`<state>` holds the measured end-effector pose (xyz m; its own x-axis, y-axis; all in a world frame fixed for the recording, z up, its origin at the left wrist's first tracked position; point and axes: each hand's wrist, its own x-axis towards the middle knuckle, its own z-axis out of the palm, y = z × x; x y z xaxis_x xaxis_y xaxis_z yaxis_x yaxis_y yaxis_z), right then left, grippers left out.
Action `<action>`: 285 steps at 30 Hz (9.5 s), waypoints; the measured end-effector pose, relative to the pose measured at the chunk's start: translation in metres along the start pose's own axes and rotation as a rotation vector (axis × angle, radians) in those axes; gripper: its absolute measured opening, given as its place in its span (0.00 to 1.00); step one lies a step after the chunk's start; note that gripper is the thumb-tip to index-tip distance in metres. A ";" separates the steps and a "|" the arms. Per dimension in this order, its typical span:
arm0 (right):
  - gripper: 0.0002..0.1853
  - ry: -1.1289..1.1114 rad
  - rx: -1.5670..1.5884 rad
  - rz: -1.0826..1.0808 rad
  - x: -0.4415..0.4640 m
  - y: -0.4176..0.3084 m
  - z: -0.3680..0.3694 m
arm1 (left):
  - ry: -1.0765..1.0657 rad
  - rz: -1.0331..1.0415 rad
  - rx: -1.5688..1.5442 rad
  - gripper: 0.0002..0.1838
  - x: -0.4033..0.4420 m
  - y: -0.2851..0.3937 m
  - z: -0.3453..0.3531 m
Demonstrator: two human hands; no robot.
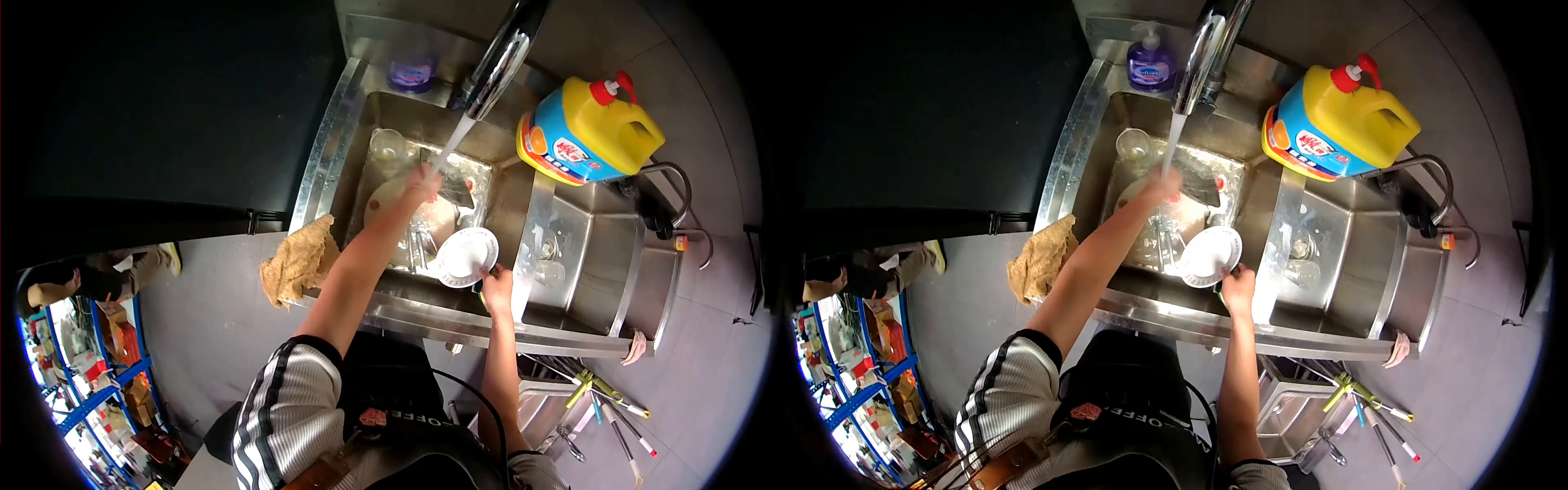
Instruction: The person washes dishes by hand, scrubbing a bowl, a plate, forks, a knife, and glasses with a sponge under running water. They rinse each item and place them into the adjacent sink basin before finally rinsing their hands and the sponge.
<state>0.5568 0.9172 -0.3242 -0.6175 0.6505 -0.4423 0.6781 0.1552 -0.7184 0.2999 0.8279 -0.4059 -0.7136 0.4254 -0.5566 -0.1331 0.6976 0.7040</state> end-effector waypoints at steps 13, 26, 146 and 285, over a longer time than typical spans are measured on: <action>0.09 -0.023 0.178 0.032 -0.018 -0.003 -0.004 | 0.372 0.895 0.968 0.16 -0.091 -0.001 -0.063; 0.09 0.013 0.349 0.073 -0.012 -0.011 -0.008 | 0.322 0.671 0.774 0.10 -0.090 0.012 -0.062; 0.14 0.117 0.676 -0.029 -0.057 -0.026 -0.127 | -0.479 0.135 -0.525 0.22 -0.203 0.105 0.029; 0.21 -0.283 0.456 -0.669 0.144 -0.132 0.132 | -0.275 0.009 -1.007 0.07 -0.102 -0.032 -0.026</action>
<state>0.3257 0.8923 -0.3646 -0.9478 0.3092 0.0777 -0.0534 0.0864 -0.9948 0.3592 0.7472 -0.3595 -0.5531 0.6332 -0.5414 -0.7305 -0.0561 0.6806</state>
